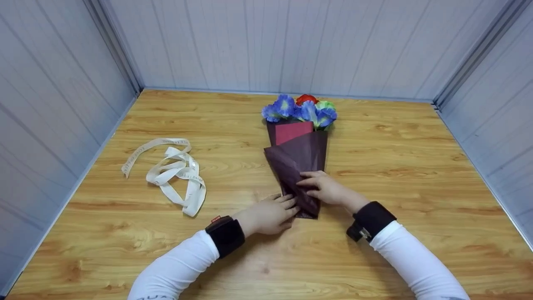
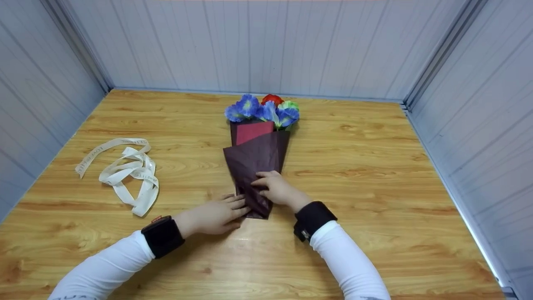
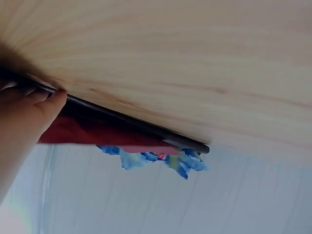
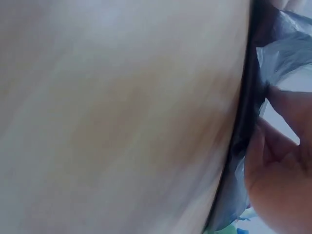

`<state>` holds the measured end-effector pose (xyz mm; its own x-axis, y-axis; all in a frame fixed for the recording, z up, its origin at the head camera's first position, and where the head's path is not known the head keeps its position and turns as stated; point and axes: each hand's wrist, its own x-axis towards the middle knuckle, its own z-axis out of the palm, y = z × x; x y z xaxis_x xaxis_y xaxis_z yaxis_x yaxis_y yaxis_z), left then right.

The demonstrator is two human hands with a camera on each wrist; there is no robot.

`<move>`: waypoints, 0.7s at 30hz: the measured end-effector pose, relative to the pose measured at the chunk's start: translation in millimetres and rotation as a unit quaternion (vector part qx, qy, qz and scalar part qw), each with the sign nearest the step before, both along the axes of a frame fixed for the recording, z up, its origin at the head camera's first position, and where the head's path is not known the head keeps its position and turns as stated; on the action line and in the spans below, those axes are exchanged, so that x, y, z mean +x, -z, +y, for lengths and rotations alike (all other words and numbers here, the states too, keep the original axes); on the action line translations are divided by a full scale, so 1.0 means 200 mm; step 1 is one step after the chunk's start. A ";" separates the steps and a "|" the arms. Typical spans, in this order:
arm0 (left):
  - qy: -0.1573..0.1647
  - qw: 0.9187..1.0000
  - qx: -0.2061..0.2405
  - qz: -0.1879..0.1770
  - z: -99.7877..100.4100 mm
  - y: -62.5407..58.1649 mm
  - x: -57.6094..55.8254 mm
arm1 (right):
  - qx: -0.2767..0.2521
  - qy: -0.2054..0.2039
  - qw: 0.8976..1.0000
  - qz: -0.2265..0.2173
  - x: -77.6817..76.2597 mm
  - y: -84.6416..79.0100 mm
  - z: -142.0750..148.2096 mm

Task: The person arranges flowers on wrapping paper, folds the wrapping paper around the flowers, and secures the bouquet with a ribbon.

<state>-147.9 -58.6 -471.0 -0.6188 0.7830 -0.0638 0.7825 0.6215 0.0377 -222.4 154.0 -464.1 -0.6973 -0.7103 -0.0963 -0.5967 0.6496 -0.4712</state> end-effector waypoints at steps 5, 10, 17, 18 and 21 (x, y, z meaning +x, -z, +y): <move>0.005 0.976 0.185 0.113 0.01 -0.06 -0.06 | 0.064 -0.054 0.996 0.037 0.01 -0.01 0.00; -0.074 0.990 0.098 0.071 0.12 -0.07 -0.15 | 0.101 -0.055 0.993 0.040 0.02 -0.02 0.01; -0.164 0.980 -0.049 -0.104 0.23 -0.02 -0.18 | 0.100 -0.042 0.994 0.018 0.03 0.01 0.00; -0.170 0.977 -0.051 -0.114 0.23 -0.02 -0.18 | 0.097 -0.037 0.994 0.017 0.03 0.01 0.00; -0.179 0.974 -0.055 -0.128 0.23 -0.01 -0.17 | 0.091 -0.025 0.995 0.027 0.03 0.01 0.02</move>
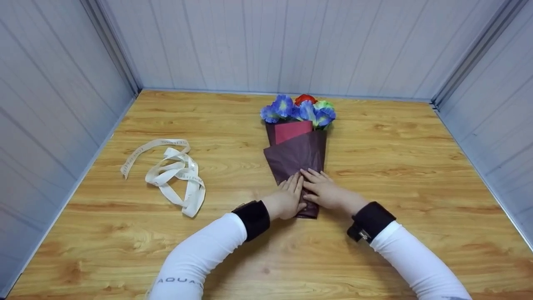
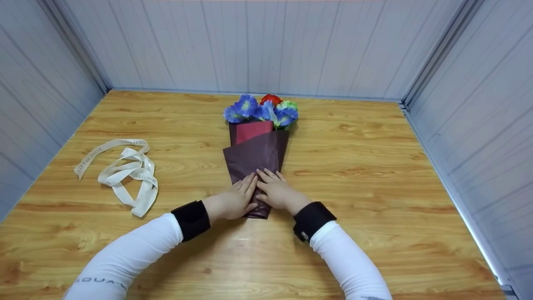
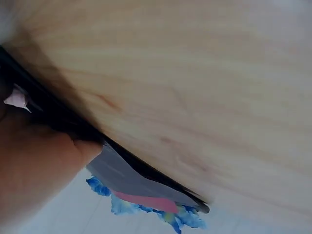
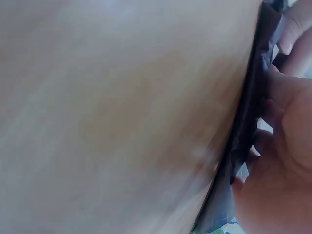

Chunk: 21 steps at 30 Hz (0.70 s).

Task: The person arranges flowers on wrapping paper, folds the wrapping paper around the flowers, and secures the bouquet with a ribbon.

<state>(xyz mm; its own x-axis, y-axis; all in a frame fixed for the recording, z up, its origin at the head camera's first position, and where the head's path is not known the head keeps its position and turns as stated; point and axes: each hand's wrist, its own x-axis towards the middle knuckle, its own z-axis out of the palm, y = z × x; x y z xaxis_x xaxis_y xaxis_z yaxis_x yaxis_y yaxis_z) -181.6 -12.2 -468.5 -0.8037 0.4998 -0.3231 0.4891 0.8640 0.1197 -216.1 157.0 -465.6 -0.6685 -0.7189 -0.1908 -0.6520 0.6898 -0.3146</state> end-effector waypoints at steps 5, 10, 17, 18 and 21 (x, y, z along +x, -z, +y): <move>0.012 1.000 -0.015 -0.007 -0.03 0.00 0.00 | 0.003 0.019 1.000 0.017 0.01 -0.01 0.02; 0.023 1.000 -0.017 -0.009 -0.05 0.02 0.00 | 0.020 0.031 0.999 0.012 0.05 0.00 0.04; 0.021 1.000 -0.009 -0.019 -0.06 0.03 0.00 | 0.060 0.018 0.998 0.029 0.11 0.00 0.02; 0.019 1.000 -0.004 -0.019 -0.05 0.03 0.00 | 0.064 0.017 0.997 0.031 0.12 0.00 0.02; 0.011 1.000 0.022 -0.012 -0.04 0.03 0.00 | 0.069 0.008 0.997 0.022 0.15 0.00 0.01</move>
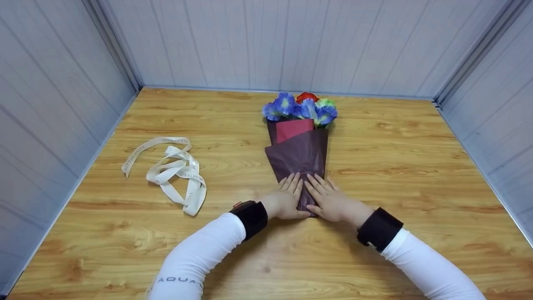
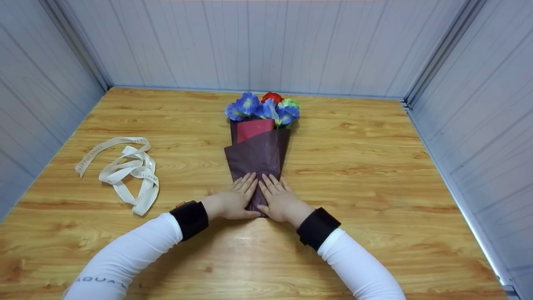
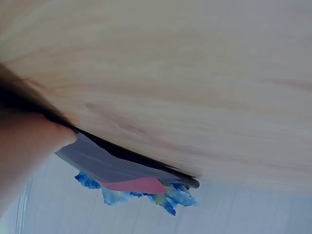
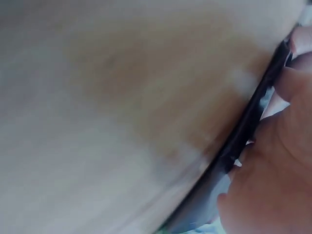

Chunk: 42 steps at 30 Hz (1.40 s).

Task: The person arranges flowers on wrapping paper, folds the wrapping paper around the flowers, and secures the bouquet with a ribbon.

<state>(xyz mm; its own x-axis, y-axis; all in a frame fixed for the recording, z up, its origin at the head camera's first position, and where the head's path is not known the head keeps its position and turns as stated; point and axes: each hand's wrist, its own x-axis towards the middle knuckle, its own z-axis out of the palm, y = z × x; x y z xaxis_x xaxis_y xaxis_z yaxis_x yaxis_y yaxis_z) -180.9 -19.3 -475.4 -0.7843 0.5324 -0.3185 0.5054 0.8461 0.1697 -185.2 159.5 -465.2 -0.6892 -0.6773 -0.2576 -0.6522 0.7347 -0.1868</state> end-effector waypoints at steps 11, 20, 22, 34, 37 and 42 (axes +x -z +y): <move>-0.041 0.997 -0.011 0.067 0.06 0.04 0.05 | -0.121 0.060 0.979 -0.149 0.01 -0.01 -0.03; -0.044 0.995 -0.028 0.082 0.07 0.03 0.05 | -0.108 0.103 0.986 -0.080 0.00 -0.02 -0.05; -0.049 0.995 -0.024 0.079 0.06 0.03 0.05 | -0.099 0.107 0.988 -0.056 -0.03 -0.01 -0.06; -0.041 0.995 -0.029 0.082 0.07 0.04 0.08 | -0.066 0.145 0.986 -0.040 -0.17 0.03 -0.08; -0.035 0.996 -0.024 0.078 0.08 0.05 0.12 | -0.055 0.148 0.987 -0.043 -0.12 0.03 -0.08; -0.031 0.996 -0.030 0.080 0.09 0.05 0.18 | -0.045 0.147 0.987 -0.039 -0.04 0.02 -0.08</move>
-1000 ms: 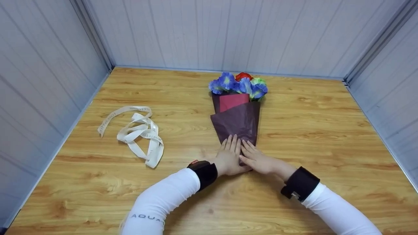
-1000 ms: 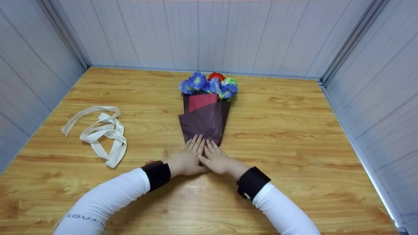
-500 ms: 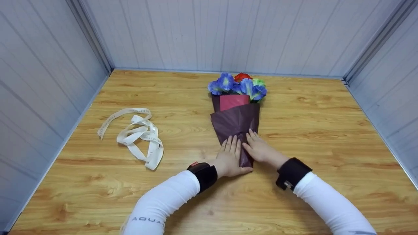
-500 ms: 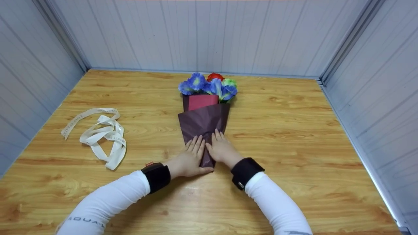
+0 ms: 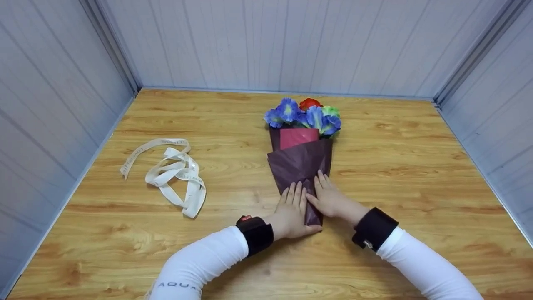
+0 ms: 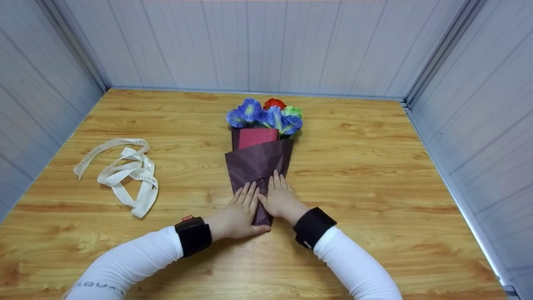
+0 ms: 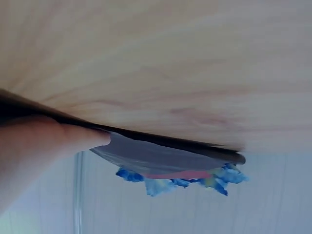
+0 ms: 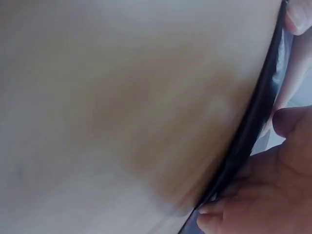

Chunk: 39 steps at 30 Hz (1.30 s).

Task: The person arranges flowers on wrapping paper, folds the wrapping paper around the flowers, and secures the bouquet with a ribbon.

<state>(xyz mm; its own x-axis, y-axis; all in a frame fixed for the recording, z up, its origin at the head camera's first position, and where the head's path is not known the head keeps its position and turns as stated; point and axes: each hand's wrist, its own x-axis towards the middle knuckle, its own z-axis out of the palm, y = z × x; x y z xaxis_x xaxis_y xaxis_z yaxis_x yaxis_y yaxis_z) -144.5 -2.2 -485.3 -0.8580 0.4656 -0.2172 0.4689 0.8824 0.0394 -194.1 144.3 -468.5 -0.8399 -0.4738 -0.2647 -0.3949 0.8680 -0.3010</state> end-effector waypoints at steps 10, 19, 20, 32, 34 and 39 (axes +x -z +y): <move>-0.008 1.000 -0.007 0.012 0.01 0.00 0.04 | 0.002 0.006 1.000 0.009 -0.01 0.01 0.00; -0.008 1.000 -0.003 0.006 0.02 0.01 0.04 | 0.003 0.057 0.998 0.020 -0.16 0.04 -0.02; -0.009 1.000 -0.004 0.006 0.02 0.01 0.04 | 0.005 0.064 0.998 0.017 -0.18 0.04 -0.02; -0.013 1.000 -0.015 0.009 0.03 0.01 0.04 | 0.048 0.096 0.994 -0.022 -0.40 0.01 0.03; -0.013 1.000 -0.014 0.008 0.03 0.01 0.04 | 0.054 0.101 0.993 -0.027 -0.44 0.00 0.06; -0.016 1.000 -0.012 0.006 0.02 0.00 0.04 | 0.060 0.111 0.992 -0.020 -0.51 -0.01 0.10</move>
<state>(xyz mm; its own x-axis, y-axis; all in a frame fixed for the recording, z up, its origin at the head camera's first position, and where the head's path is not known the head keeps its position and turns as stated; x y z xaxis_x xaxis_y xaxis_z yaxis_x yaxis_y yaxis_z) -135.9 2.1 -486.2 -0.8748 0.4330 -0.2173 0.4410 0.8974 0.0126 -295.6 164.8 -466.2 -0.9074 -0.2421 -0.3435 -0.1805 0.9627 -0.2017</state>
